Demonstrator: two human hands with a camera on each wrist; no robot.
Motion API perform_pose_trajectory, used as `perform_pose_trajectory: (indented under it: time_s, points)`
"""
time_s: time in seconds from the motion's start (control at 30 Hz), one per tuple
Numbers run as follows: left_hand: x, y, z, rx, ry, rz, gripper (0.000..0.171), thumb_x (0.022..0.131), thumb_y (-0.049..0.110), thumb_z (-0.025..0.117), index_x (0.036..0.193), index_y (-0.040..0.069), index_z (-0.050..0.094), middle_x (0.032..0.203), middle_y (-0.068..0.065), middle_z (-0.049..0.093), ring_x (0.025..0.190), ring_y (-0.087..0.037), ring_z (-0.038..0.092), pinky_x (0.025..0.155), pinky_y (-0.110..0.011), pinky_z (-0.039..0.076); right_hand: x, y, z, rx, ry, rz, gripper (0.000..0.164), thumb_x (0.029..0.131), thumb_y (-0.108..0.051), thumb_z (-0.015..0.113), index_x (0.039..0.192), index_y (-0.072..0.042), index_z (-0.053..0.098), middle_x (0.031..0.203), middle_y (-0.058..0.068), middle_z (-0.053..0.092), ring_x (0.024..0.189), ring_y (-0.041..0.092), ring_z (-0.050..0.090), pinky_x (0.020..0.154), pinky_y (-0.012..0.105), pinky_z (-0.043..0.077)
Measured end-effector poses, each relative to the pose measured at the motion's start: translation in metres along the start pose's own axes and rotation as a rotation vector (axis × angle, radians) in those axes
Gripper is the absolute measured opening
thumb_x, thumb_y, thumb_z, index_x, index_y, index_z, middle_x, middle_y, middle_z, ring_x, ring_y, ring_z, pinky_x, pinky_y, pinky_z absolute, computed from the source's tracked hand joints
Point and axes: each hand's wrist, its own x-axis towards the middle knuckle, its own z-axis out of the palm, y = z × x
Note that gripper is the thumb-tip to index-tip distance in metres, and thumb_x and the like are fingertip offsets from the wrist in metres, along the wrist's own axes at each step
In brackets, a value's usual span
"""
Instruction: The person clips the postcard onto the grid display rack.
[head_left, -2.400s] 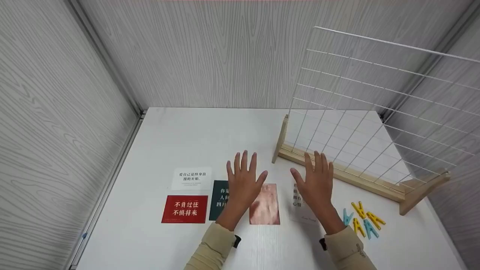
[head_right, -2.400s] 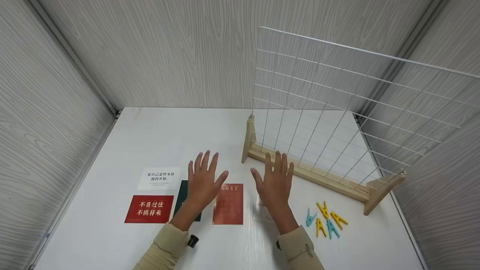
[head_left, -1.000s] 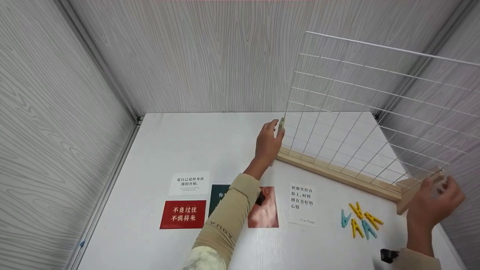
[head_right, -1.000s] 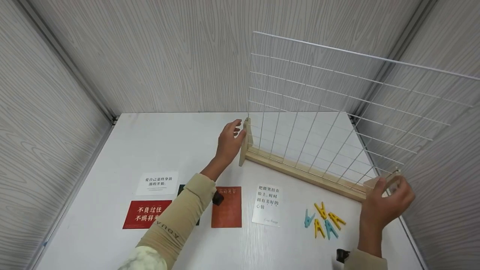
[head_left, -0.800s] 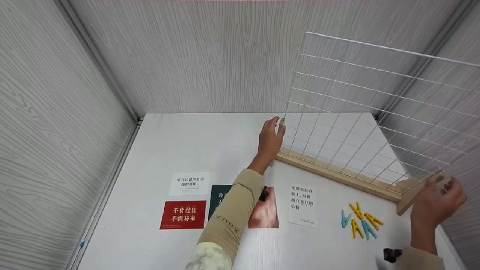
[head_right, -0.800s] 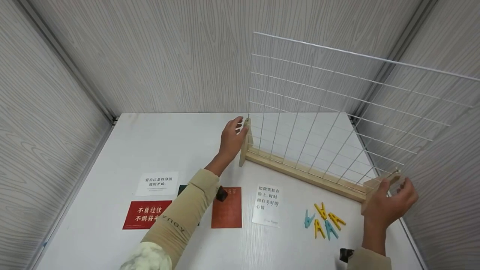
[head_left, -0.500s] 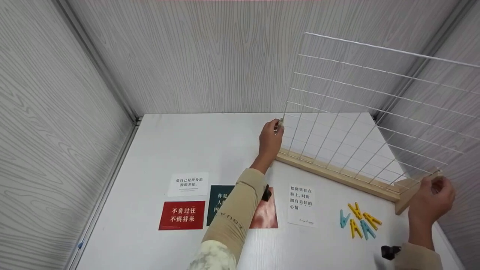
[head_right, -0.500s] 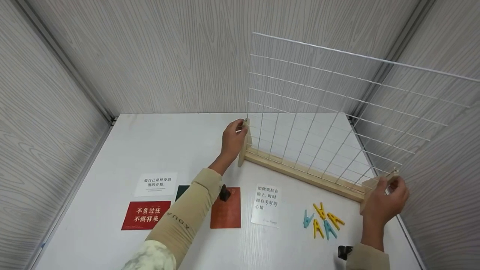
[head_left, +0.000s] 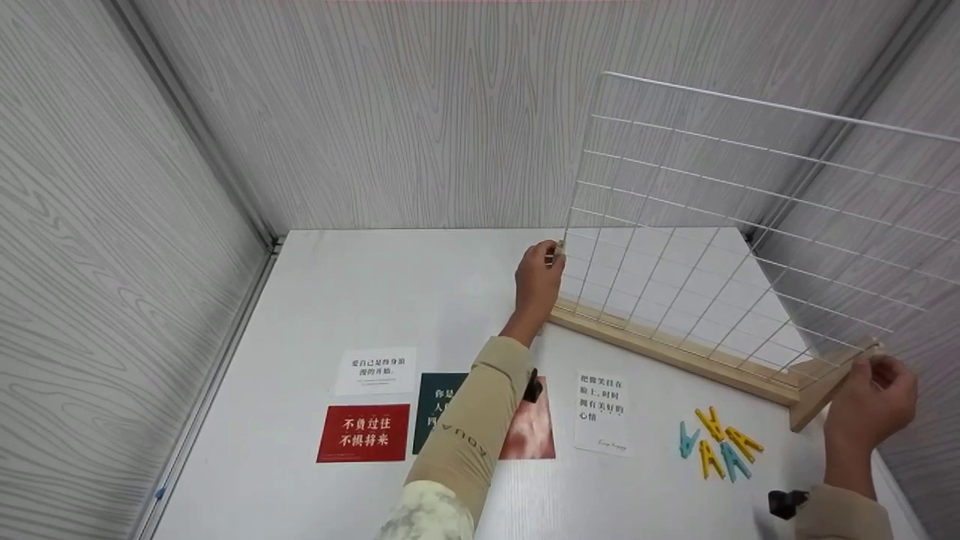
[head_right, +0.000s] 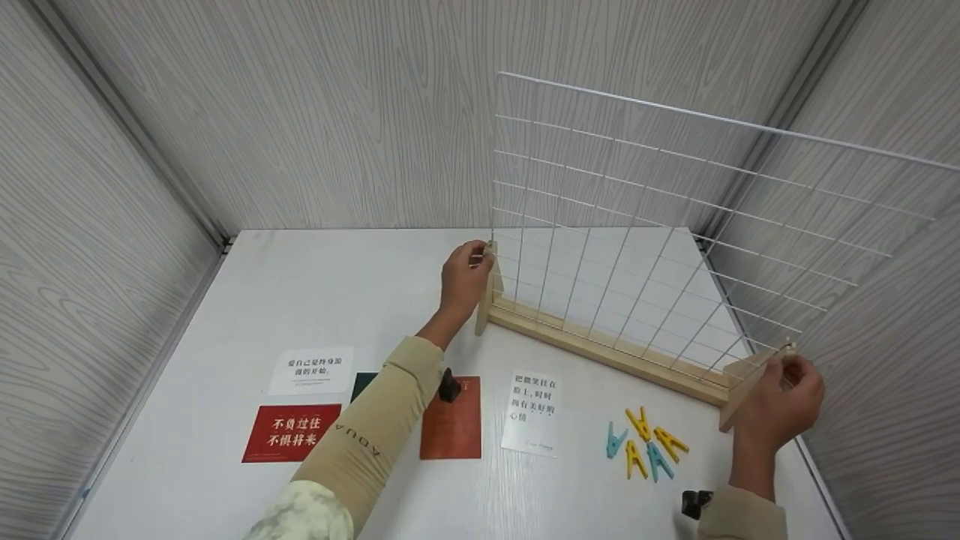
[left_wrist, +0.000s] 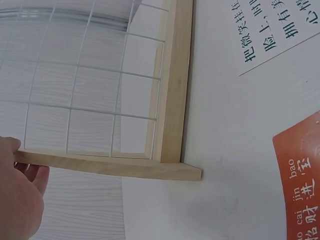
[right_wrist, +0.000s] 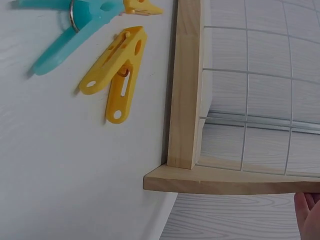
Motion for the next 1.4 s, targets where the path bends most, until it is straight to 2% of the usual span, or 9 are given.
perform_pose_trajectory:
  time_s: [0.2,0.4,0.7,1.17,1.4]
  points:
    - [0.0,-0.001,0.0,0.025,-0.001,0.019,0.026,0.103,0.019,0.059,0.126,0.007,0.064,0.116,-0.008,0.066,0.107,-0.017,0.067,0.089,-0.023,0.054,0.003,0.002,0.001,0.007,0.02,-0.015,0.019,0.099,-0.022,0.061,0.117,-0.022,0.066,0.098,-0.018,0.054,0.094,-0.003,0.05,0.09,0.019,0.041]
    - [0.002,0.0,-0.003,0.032,-0.009,0.03,0.025,0.103,0.017,0.06,0.125,0.006,0.064,0.116,-0.008,0.067,0.106,-0.018,0.067,0.088,-0.024,0.054,0.005,0.001,0.003,-0.03,0.023,-0.037,0.019,0.1,-0.025,0.06,0.118,-0.022,0.065,0.097,-0.019,0.052,0.092,-0.005,0.049,0.088,0.019,0.041]
    - [0.002,-0.004,-0.005,0.027,-0.016,0.035,0.023,0.102,0.017,0.061,0.122,0.006,0.065,0.114,-0.007,0.067,0.105,-0.016,0.068,0.086,-0.02,0.054,0.008,0.001,0.006,-0.097,0.005,-0.05,0.025,0.1,-0.028,0.057,0.124,-0.021,0.064,0.097,-0.021,0.051,0.091,-0.007,0.048,0.086,0.017,0.04]
    - [-0.002,-0.012,-0.028,0.018,-0.004,0.017,0.024,0.101,0.017,0.062,0.122,0.006,0.065,0.115,-0.008,0.067,0.106,-0.017,0.068,0.089,-0.022,0.054,0.018,-0.003,0.023,-0.032,-0.118,-0.054,0.023,0.099,-0.026,0.062,0.121,-0.019,0.065,0.1,-0.018,0.057,0.096,-0.003,0.053,0.089,0.018,0.043]
    - [-0.003,-0.017,-0.039,0.003,0.007,-0.003,0.024,0.101,0.017,0.063,0.122,0.007,0.065,0.115,-0.008,0.067,0.106,-0.017,0.068,0.088,-0.022,0.055,0.017,-0.004,0.035,-0.097,-0.139,-0.086,0.032,0.1,-0.026,0.06,0.131,-0.017,0.062,0.111,-0.015,0.059,0.102,-0.002,0.053,0.096,0.02,0.045]
